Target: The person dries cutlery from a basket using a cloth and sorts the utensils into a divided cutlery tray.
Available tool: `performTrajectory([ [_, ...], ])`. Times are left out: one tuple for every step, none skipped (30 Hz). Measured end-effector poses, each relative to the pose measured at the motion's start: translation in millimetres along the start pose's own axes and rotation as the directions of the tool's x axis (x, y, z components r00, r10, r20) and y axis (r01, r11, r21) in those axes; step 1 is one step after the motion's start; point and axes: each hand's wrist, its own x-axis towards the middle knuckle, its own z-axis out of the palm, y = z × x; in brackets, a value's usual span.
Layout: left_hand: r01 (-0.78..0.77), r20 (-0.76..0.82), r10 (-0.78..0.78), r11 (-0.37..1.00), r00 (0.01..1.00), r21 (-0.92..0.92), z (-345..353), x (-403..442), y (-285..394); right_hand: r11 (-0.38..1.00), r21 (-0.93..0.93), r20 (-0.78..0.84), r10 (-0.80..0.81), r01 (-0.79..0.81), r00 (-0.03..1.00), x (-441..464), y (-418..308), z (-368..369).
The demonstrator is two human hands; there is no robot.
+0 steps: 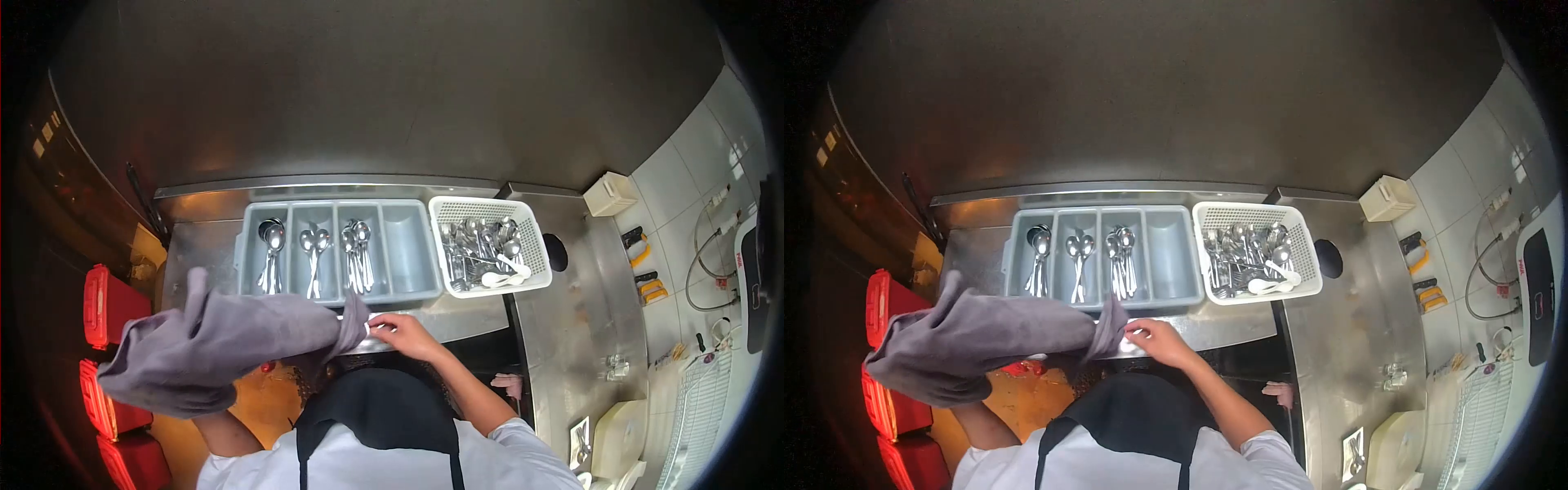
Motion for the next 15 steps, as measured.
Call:
performTrajectory([
  [-0.036, 0.002, 0.036, 0.999, 0.999, 0.003, 6, -2, 5, 0.994, 0.098, -0.079, -0.039, 0.047, 0.996, -7, 3, -12],
  [-0.063, 0.009, 0.063, 0.998, 0.998, 0.006, 14, -5, 5, 0.991, 0.13, -0.155, 0.007, 0.014, 0.988, -9, 8, -31],
  [-0.089, 0.014, 0.089, 0.996, 0.996, 0.011, 22, -7, 7, 0.996, 0.001, -0.297, -0.083, 0.087, 0.951, -14, 11, -52],
  [-0.113, 0.02, 0.113, 0.993, 0.993, 0.013, 32, -12, 6, 0.994, -0.066, -0.392, -0.103, 0.083, 0.914, -13, 27, -75],
  [-0.128, 0.024, 0.128, 0.992, 0.992, 0.018, 41, -17, 5, 0.988, -0.131, -0.48, -0.13, 0.075, 0.868, -9, 49, -99],
  [-0.147, 0.024, 0.146, 0.989, 0.989, 0.026, 50, -19, 4, 0.971, -0.24, -0.521, -0.151, 0.026, 0.84, -8, 67, -125],
  [-0.159, 0.026, 0.158, 0.987, 0.987, 0.032, 59, -24, 0, 0.939, -0.342, -0.559, -0.179, -0.028, 0.81, -6, 85, -152],
  [-0.162, 0.032, 0.161, 0.986, 0.987, 0.039, 70, -31, -6, 0.909, -0.413, -0.563, -0.212, -0.049, 0.799, -5, 104, -179],
  [-0.164, 0.035, 0.163, 0.985, 0.986, 0.046, 83, -37, -14, 0.865, -0.487, -0.594, -0.23, -0.118, 0.771, -4, 126, -206],
  [-0.165, 0.035, 0.163, 0.985, 0.986, 0.055, 96, -43, -22, 0.831, -0.53, -0.621, -0.246, -0.168, 0.744, -6, 146, -234],
  [-0.166, 0.037, 0.164, 0.984, 0.986, 0.062, 110, -48, -29, 0.817, -0.488, -0.72, -0.177, -0.308, 0.671, -6, 163, -256],
  [-0.169, 0.034, 0.167, 0.983, 0.985, 0.075, 121, -54, -33, 0.747, -0.528, -0.743, -0.176, -0.405, 0.646, -6, 192, -285],
  [-0.158, 0.042, 0.155, 0.984, 0.987, 0.084, 134, -66, -44, 0.731, -0.514, -0.784, -0.188, -0.449, 0.592, -3, 219, -309],
  [-0.145, 0.047, 0.142, 0.985, 0.989, 0.097, 145, -77, -52, 0.715, -0.497, -0.819, -0.198, -0.492, 0.539, -1, 241, -326],
  [-0.139, 0.043, 0.135, 0.984, 0.99, 0.114, 154, -89, -57, 0.74, -0.46, -0.8, -0.105, -0.491, 0.59, 1, 254, -338],
])
